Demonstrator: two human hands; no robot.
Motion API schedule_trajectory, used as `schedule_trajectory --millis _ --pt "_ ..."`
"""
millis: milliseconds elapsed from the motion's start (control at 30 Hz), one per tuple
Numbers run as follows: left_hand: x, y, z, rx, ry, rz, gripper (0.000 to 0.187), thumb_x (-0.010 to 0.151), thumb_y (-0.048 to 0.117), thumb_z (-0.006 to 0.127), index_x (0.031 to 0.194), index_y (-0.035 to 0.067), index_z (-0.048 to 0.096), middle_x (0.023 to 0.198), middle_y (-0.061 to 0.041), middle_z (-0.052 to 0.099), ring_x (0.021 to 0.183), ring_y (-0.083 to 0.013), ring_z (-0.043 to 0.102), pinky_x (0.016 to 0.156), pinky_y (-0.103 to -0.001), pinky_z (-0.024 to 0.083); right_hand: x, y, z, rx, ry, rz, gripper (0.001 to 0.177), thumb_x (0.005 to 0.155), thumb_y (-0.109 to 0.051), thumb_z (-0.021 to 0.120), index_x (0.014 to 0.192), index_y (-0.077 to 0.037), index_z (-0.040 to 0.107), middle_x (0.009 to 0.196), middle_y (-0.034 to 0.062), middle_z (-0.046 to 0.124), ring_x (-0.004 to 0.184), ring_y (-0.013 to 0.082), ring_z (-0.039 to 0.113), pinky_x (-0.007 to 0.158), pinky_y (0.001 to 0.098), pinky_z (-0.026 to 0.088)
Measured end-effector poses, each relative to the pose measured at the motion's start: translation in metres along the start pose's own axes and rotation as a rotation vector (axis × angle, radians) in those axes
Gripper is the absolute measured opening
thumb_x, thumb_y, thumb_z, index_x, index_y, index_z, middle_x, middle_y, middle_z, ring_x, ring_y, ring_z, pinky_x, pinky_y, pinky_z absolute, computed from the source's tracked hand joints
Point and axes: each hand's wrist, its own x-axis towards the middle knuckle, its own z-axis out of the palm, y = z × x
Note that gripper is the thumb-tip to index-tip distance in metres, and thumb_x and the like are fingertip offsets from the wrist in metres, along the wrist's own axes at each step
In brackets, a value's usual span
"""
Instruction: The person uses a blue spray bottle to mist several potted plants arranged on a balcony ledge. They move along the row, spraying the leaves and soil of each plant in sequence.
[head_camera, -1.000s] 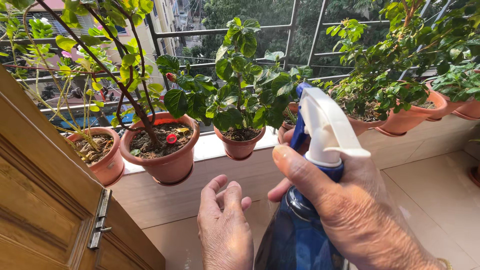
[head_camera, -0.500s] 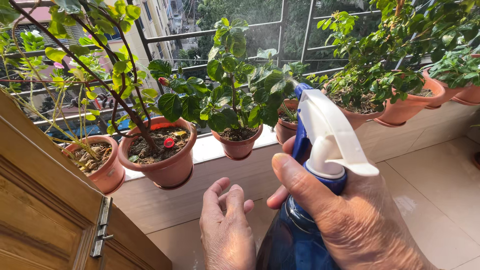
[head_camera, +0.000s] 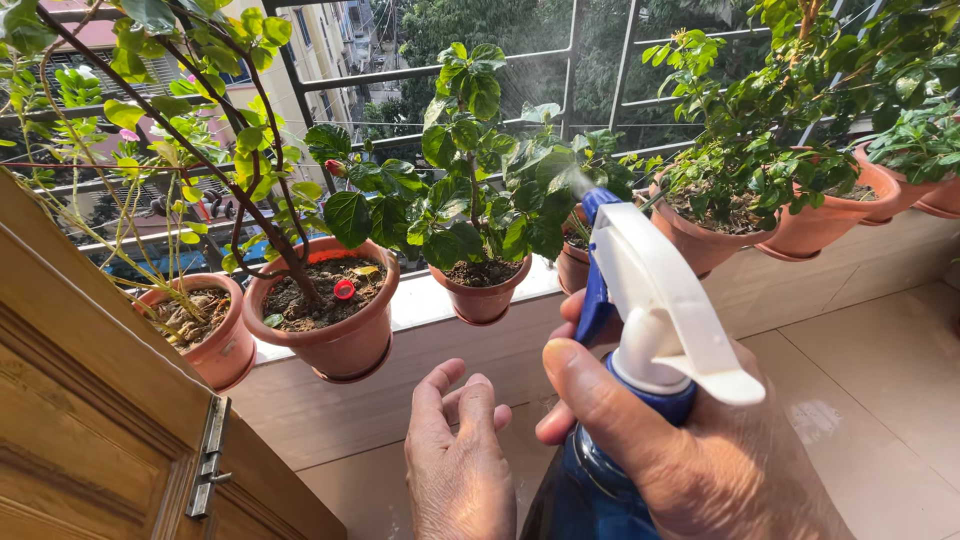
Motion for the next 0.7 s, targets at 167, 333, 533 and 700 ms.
schedule_trajectory --millis 167,333,533,700 --pt "0.002 0.000 -0.002 0.009 -0.003 -0.012 0.055 0.093 0.043 0.068 0.141 0.019 0.057 0.108 -0.007 0.077 0.097 -0.0150 0.077 0.089 -0.033 0.056 -0.003 -0.001 0.002 -0.049 -0.041 0.027 0.060 0.088 -0.022 0.084 0.140 -0.007 0.057 0.111 0.0108 0.068 0.079 0.0180 0.074 0.070 0.0361 0.065" --pt "0.004 -0.001 -0.007 0.004 -0.013 -0.022 0.055 0.094 0.042 0.067 0.142 0.019 0.056 0.112 -0.007 0.075 0.100 -0.0143 0.076 0.092 -0.034 0.055 -0.003 0.000 0.003 -0.114 -0.120 0.114 0.053 0.085 -0.024 0.086 0.128 -0.001 0.064 0.107 0.0139 0.067 0.084 0.0164 0.076 0.077 0.0345 0.066" --pt "0.007 -0.004 -0.013 0.025 -0.011 -0.010 0.054 0.094 0.042 0.066 0.140 0.017 0.054 0.115 -0.008 0.072 0.103 -0.0159 0.076 0.095 -0.035 0.055 -0.001 0.000 0.009 -0.137 -0.248 0.024 0.058 0.086 -0.022 0.083 0.136 -0.005 0.058 0.111 0.0089 0.065 0.079 0.0127 0.074 0.069 0.0295 0.066" --pt "0.011 -0.009 -0.017 0.068 -0.015 -0.031 0.053 0.094 0.039 0.063 0.142 0.017 0.054 0.118 -0.007 0.069 0.106 -0.0177 0.073 0.093 -0.038 0.060 0.001 0.011 0.019 -0.120 -0.304 0.081 0.063 0.086 -0.015 0.082 0.143 -0.007 0.056 0.105 0.0118 0.066 0.079 0.0131 0.070 0.068 0.0303 0.066"
